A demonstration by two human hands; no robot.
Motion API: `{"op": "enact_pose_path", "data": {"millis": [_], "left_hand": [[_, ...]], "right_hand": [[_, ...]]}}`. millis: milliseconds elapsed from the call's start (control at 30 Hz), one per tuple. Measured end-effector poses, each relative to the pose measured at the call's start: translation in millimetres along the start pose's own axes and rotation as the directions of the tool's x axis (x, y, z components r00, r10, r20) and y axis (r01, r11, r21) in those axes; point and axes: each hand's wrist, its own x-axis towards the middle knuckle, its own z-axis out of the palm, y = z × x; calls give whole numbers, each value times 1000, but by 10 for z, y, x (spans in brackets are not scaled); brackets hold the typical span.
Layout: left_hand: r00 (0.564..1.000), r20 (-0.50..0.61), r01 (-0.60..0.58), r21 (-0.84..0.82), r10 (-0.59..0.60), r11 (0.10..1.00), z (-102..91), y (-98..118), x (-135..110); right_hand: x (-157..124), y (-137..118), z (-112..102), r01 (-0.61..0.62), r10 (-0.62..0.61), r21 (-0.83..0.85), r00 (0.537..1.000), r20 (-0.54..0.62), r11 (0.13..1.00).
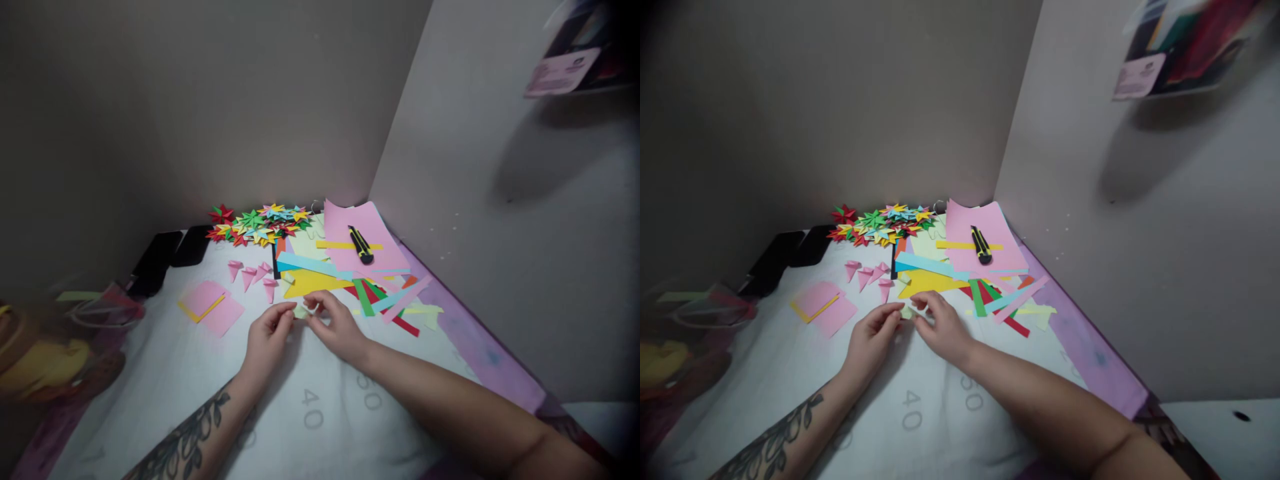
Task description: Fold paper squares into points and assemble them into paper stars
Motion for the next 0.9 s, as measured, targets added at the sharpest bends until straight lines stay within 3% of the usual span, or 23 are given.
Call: {"op": "enact_pose_path", "data": {"millis": [100, 333, 500, 600, 667, 767, 833, 900], "left_hand": [[999, 33, -26, 57, 24, 998, 4, 7, -6], [997, 80, 15, 41, -18, 999, 19, 39, -8], [987, 159, -2, 132, -19, 991, 38, 72, -35], [986, 159, 26, 158, -52, 987, 37, 72, -36], [989, 124, 58, 138, -75, 989, 33, 71, -29], [991, 98, 77, 98, -87, 992, 29, 78, -19], [992, 95, 73, 89, -81, 993, 30, 82, -18], [994, 89, 56, 92, -65, 994, 31, 80, -21]], "right_hand": [[8, 53, -7, -92, 95, 82, 995, -26, 992], [47, 29, -35, -63, 62, 80, 998, 15, 995], [41, 22, -29, -184, 181, 122, 983, 37, 975], [46, 53, -30, -246, 234, 246, 969, 77, 938], [60, 72, -28, -322, 307, 394, 946, 103, 861], [91, 69, -18, -484, 456, 599, 864, 214, 637], [111, 45, -14, -567, 498, 642, 809, 314, 516], [123, 16, -15, -611, 491, 645, 779, 389, 459]]}}
